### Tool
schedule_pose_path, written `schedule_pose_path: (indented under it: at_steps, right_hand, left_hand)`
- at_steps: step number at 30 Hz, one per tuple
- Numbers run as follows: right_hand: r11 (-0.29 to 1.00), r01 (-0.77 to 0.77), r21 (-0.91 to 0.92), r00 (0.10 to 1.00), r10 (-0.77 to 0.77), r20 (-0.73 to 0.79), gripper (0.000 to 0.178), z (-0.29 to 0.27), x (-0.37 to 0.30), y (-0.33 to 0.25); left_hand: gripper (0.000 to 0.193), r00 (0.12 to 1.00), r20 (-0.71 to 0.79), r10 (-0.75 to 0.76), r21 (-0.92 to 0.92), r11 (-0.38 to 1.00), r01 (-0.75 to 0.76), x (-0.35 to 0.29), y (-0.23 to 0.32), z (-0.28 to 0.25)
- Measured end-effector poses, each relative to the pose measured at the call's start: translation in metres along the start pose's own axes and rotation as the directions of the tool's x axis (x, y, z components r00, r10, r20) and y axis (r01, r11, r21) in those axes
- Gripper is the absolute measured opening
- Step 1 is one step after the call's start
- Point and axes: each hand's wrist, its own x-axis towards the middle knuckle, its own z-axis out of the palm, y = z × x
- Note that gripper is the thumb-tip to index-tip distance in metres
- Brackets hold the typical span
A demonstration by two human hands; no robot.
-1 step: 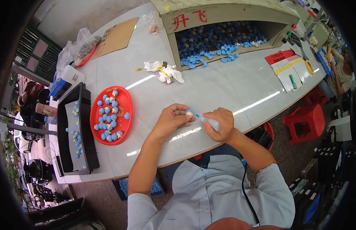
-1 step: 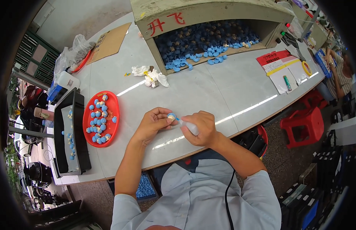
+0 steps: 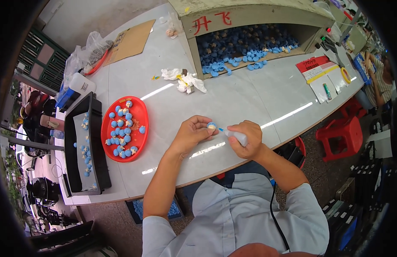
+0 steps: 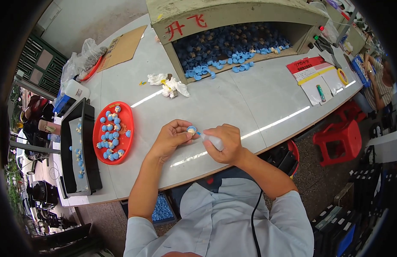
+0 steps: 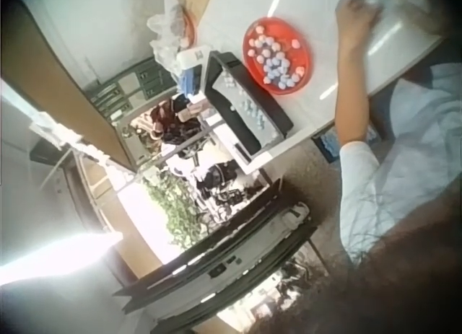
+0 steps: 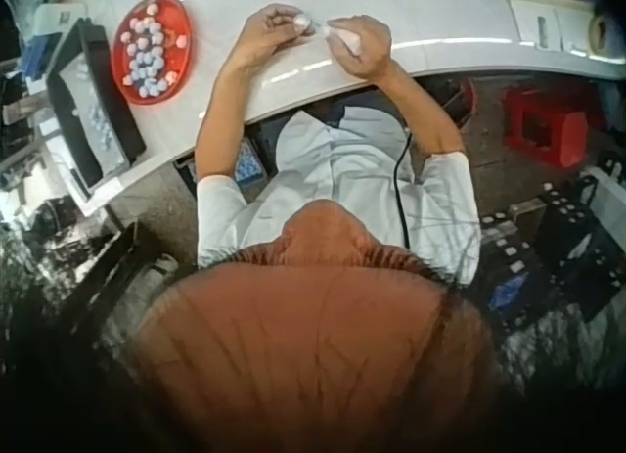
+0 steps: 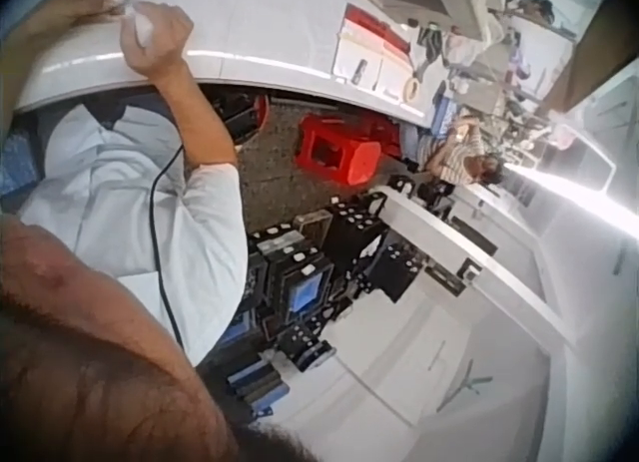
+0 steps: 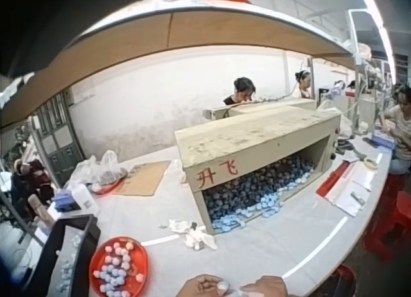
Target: The person assembles figurine heads by applying glue from a bottle onto head components, attaching hair pieces by hand, and placing the assembled heads onto a plate.
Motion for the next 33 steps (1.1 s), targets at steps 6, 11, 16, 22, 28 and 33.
schedule_pose_path:
  at_steps: [6,11,16,22,28,33]
  right_hand:
    - [0.998,-0.019,0.057,1.0,0.02,-0.019,0.022,0.0008,-0.0021,0.0031]
    - [0.999,-0.011,0.042,0.999,0.009,0.035,0.022,0.0013,-0.0001,0.0021]
    - [0.999,-0.027,0.037,0.999,0.025,0.048,0.022,0.0031,0.0011,0.0029]
    - [0.999,-0.018,0.038,0.999,0.017,0.029,0.021,0.0047,0.0013,0.0033]
    - [0.999,-0.037,0.035,0.997,0.034,0.069,0.022,0.0019,-0.0007,0.0031]
    - [0.993,-0.07,0.093,0.997,0.074,-0.036,0.024,-0.0009,-0.0005,0.0038]
  left_hand:
    - [0.035,0.994,0.094,0.058,-0.108,0.993,-0.047,0.0024,-0.0039,-0.006]
    - [0.036,0.992,0.113,0.058,-0.096,0.994,-0.047,0.004,-0.0047,-0.0093]
    - [0.036,0.993,0.11,0.043,-0.086,0.996,-0.033,0.0035,-0.004,-0.0089]
    - [0.035,0.994,0.107,0.037,-0.066,0.997,-0.03,0.0039,-0.0051,-0.0097]
    - [0.036,0.994,0.103,0.028,-0.065,0.998,-0.022,0.0033,-0.0026,-0.0077]
    - [0.036,0.995,0.096,0.024,-0.078,0.997,-0.016,0.003,-0.0011,-0.0074]
